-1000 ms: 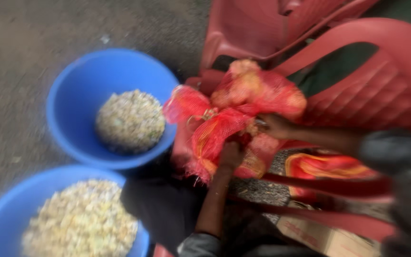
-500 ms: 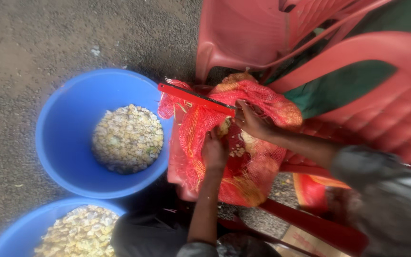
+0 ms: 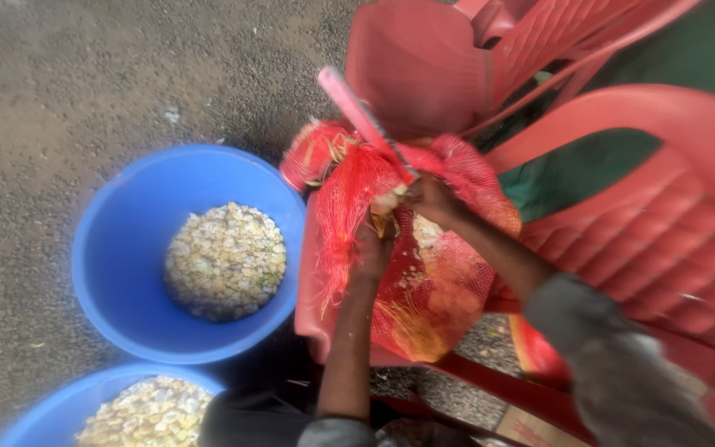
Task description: The person peels and chops small white vegetables with a knife while sitting, dropping the pieces into a blue plastic bowl.
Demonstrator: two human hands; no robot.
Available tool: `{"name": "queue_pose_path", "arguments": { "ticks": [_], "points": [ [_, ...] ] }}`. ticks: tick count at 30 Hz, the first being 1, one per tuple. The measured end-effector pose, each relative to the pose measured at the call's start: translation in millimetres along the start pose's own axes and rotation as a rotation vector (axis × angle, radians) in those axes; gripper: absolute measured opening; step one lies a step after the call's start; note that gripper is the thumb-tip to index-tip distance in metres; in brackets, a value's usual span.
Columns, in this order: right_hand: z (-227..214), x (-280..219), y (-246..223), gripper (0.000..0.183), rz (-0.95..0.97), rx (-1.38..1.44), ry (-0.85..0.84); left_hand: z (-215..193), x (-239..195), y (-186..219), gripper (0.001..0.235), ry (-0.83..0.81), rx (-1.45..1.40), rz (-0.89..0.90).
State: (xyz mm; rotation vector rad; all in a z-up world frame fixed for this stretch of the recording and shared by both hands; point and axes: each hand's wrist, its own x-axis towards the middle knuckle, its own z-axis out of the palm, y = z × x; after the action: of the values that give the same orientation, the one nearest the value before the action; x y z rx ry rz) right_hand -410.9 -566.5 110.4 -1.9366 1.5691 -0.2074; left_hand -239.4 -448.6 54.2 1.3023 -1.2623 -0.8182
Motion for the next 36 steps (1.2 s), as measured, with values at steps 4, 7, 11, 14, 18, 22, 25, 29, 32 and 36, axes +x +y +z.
{"name": "queue_pose_path", "arguments": {
  "ticks": [4, 7, 11, 14, 18, 22, 25, 29, 32, 36],
  "points": [
    [50.9, 31.1, 16.9, 0.06, -0.008, -0.095, 0.137, -5.8, 1.8, -19.2, 0.082, -0.045, -0.101, -0.089],
    [64.8, 41.0, 6.1, 0.06, -0.058, 0.399, 0.128, -8.7, 0.6, -60.3, 0.086, -0.029, -0.045, 0.001],
    [65.5, 41.1, -23.0, 0.056, 0.103, 0.29, 0.117, 4.9, 7.7, -83.7, 0.083, -0.133, -0.25, -0.098],
    [54.6, 42.7, -30.7, 0.046, 0.106, 0.316, 0.082, 6.5, 8.2, -82.5, 0.082, -0.107, -0.144, -0.115],
    [26.1, 29.4, -16.6, 0.033, 0.043, 0.45, -0.153, 9.6, 10.4, -66.3, 0.072, -0.035, -0.388, -0.197],
    [-34.2, 15.4, -9.1, 0.023, -0.071, 0.096, -0.494, -12.7, -16.6, -40.3, 0.07, -0.139, -0.441, -0.552],
    [-76.2, -3.1, -23.4, 0.029, -0.148, -0.269, -0.605, -15.8, -25.5, 16.3, 0.07, -0.256, -0.652, -0.585],
    [-82.8, -29.2, -29.7, 0.044, -0.185, -0.281, -0.576, -15.0, -63.1, 71.2, 0.066, -0.195, -0.704, -0.53],
    [-68.3, -38.7, -46.7, 0.037, -0.225, -0.236, -0.517, -21.8, -75.7, 84.8, 0.063, -0.086, -0.719, -0.535],
    [-67.8, -52.1, -85.3, 0.028, -0.219, -0.071, -0.576, -55.1, -108.1, 109.2, 0.066, -0.115, 0.091, -0.536]
  ]
}}
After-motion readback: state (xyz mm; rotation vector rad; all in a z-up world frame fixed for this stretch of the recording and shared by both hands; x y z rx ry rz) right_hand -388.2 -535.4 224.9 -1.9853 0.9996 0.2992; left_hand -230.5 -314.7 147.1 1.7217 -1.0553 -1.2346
